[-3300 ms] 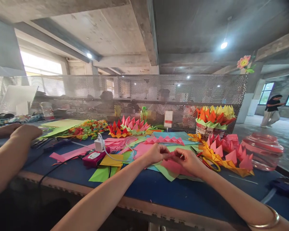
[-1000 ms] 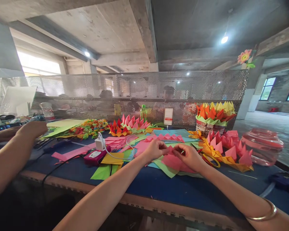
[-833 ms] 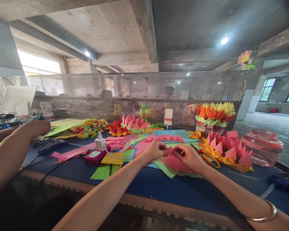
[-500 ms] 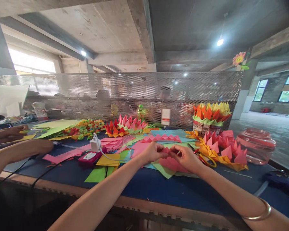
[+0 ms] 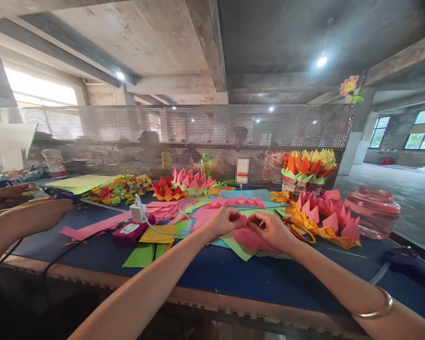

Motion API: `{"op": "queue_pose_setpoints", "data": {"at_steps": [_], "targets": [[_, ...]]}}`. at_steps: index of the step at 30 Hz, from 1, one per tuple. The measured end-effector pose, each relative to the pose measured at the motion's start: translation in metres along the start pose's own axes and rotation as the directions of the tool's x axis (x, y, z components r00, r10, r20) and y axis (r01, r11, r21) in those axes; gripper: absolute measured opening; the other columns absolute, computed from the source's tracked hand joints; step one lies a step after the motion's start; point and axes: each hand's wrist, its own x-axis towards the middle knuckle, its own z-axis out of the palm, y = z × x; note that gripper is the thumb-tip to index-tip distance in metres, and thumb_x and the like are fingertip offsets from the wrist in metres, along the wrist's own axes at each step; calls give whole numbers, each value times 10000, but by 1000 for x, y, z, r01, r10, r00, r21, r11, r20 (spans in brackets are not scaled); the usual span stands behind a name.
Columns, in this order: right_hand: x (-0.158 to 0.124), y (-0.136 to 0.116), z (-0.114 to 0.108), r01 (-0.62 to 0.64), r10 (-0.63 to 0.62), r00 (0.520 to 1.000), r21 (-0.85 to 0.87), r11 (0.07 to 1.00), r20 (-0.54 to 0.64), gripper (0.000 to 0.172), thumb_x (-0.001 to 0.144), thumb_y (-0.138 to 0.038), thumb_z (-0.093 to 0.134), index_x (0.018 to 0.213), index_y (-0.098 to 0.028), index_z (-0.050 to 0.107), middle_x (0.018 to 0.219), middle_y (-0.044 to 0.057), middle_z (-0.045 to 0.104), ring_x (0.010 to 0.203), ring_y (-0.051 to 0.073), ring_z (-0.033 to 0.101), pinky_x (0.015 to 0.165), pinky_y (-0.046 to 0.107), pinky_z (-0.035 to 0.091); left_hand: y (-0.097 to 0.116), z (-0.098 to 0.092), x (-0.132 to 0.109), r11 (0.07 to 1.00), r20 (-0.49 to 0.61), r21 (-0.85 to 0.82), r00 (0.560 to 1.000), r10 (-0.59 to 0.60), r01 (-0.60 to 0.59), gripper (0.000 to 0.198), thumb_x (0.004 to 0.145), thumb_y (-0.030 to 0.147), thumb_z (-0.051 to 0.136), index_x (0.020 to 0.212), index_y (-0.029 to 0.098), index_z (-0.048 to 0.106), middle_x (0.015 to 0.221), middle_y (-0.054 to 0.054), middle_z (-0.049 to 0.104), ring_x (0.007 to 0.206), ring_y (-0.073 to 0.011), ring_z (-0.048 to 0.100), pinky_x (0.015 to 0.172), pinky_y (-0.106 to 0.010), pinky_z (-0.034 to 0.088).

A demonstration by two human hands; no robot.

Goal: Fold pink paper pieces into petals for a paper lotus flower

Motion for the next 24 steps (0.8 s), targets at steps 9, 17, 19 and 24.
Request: {"op": "queue_pose_setpoints", "data": {"at_steps": [9,17,19,24], "targets": [[0,-1,1,10,-10,1000,18,1000,-3,239,851,-348,455,815,-169,610,737,23,645,644,139,552,565,237,430,-1,-1,1,999,-21,2,999,43,-43,303,672,386,645,725,89,621,633,-28,596,571,-105,509,552,-212,388],[1,-2,0,12,-11,1000,-8,1000,7,244,843,-374,468,801,-182,610,731,14,653,628,138,553,556,235,422,-1,-1,0,995,17,88,999,42,-43,292,689,384,609,645,95,595,567,11,513,535,-83,430,498,-197,316],[0,-5,0,6,-6,1000,-13,1000,21,253,840,-380,470,810,-178,618,731,19,657,622,138,554,558,236,422,-2,-1,0,996,20,89,999,27,-28,305,668,396,626,618,99,582,549,19,489,526,-78,413,488,-194,304],[0,-9,-2,48,-47,998,-15,999,39,228,842,-350,473,789,-178,612,695,8,635,596,126,526,527,222,390,-1,1,-1,997,31,78,1000,-5,3,344,658,431,635,616,93,586,542,20,491,513,-73,401,468,-188,296]]}}
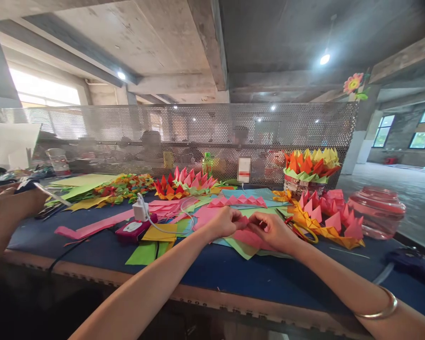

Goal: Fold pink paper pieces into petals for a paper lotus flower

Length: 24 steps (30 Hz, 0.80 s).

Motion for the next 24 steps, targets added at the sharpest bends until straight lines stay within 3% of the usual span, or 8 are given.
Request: {"op": "queue_pose_setpoints", "data": {"at_steps": [6,13,19,24], "targets": [[0,5,0,2,-3,999,-21,1000,-46,211,842,-330,473,752,-179,590,663,-5,603,601,125,512,524,223,381,6,-1,-1,999,-58,-28,997,45,-46,307,685,392,632,730,89,650,664,-33,619,594,-105,506,556,-205,384],[0,4,1,11,-11,1000,4,1000,3,219,848,-346,469,777,-185,598,686,-3,617,603,126,518,538,224,395,6,-3,0,999,-52,-31,999,15,-17,279,636,361,683,691,91,643,632,-31,618,567,-101,502,534,-204,380],[1,10,1,-30,31,999,29,999,-27,229,853,-364,460,791,-190,596,722,3,636,634,139,548,549,228,402,2,-2,2,984,28,-175,999,18,-13,322,676,382,647,785,81,615,716,-56,628,629,-111,544,598,-221,412],[2,11,2,-23,23,1000,25,999,-18,233,862,-355,446,786,-194,596,726,-5,630,651,140,545,567,228,399,-1,-2,3,983,78,-184,997,8,6,265,682,333,642,765,84,608,685,-59,627,608,-108,555,572,-211,411]]}}
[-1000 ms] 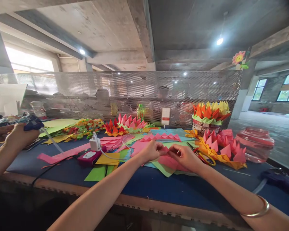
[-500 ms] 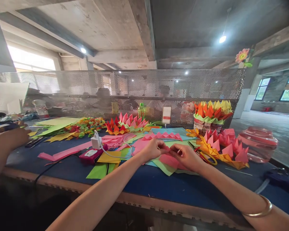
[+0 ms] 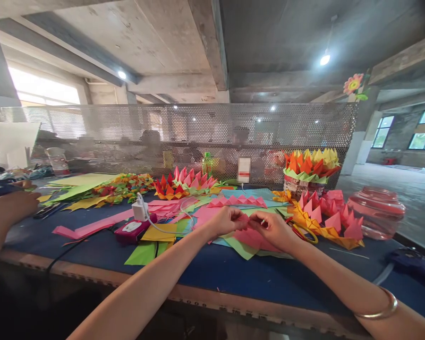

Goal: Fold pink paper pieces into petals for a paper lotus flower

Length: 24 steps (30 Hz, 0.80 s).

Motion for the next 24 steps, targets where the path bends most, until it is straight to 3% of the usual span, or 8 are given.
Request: {"op": "queue_pose_setpoints", "data": {"at_steps": [10,24], "targets": [[0,2,-3,-10,8,1000,-65,998,-30,287,889,-366,395,756,-188,577,656,-20,552,625,124,489,548,217,363,6,0,-2,997,-7,-31,997,-72,72,391,681,460,624,790,86,593,669,-80,645,553,-110,555,534,-218,409],[0,2,-1,-24,24,999,-13,1000,-22,214,871,-338,435,843,-202,599,764,5,639,689,146,555,595,233,405,3,2,0,993,-60,-80,994,-92,87,424,755,527,496,723,109,558,674,-93,655,562,-140,599,488,-217,421]]}}
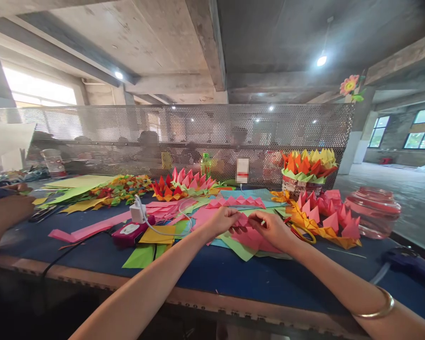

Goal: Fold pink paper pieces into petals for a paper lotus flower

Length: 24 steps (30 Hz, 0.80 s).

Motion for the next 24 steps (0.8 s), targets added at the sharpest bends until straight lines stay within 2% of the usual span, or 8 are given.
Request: {"op": "queue_pose_setpoints", "data": {"at_steps": [6,11,16,21,24], "targets": [[0,-1,0,4,-4,1000,27,1000,-5,210,869,-309,426,845,-203,605,789,13,654,709,152,567,604,237,416,1,-1,0,1000,-35,25,999,17,-16,457,747,550,495,770,104,592,737,-83,646,587,-139,603,481,-213,425],[0,-1,0,-3,3,1000,-2,1000,-16,206,862,-308,436,823,-199,606,734,2,635,670,141,551,585,229,403,1,-3,-1,996,16,69,999,52,-53,430,649,513,646,768,102,608,645,-48,625,556,-115,573,493,-201,415],[1,-2,-3,-7,6,1000,-28,1000,-28,241,874,-332,408,820,-194,598,736,3,628,674,138,552,591,229,396,4,-4,-2,996,-32,70,998,52,-50,366,673,464,645,739,105,623,616,-35,615,554,-105,562,501,-197,398],[1,-1,-3,0,-1,1000,-36,999,-20,265,883,-338,390,783,-192,588,727,-2,626,661,135,546,576,223,384,3,-4,-2,996,-9,73,998,59,-59,340,694,438,629,767,106,623,661,-46,624,575,-113,571,480,-193,379],[1,2,-4,-10,8,999,-48,999,-34,286,892,-350,372,800,-194,593,727,3,628,677,145,557,601,234,391,4,-4,-2,995,-40,90,998,50,-47,336,696,433,627,750,101,612,634,-38,608,563,-110,559,469,-190,366]]}}
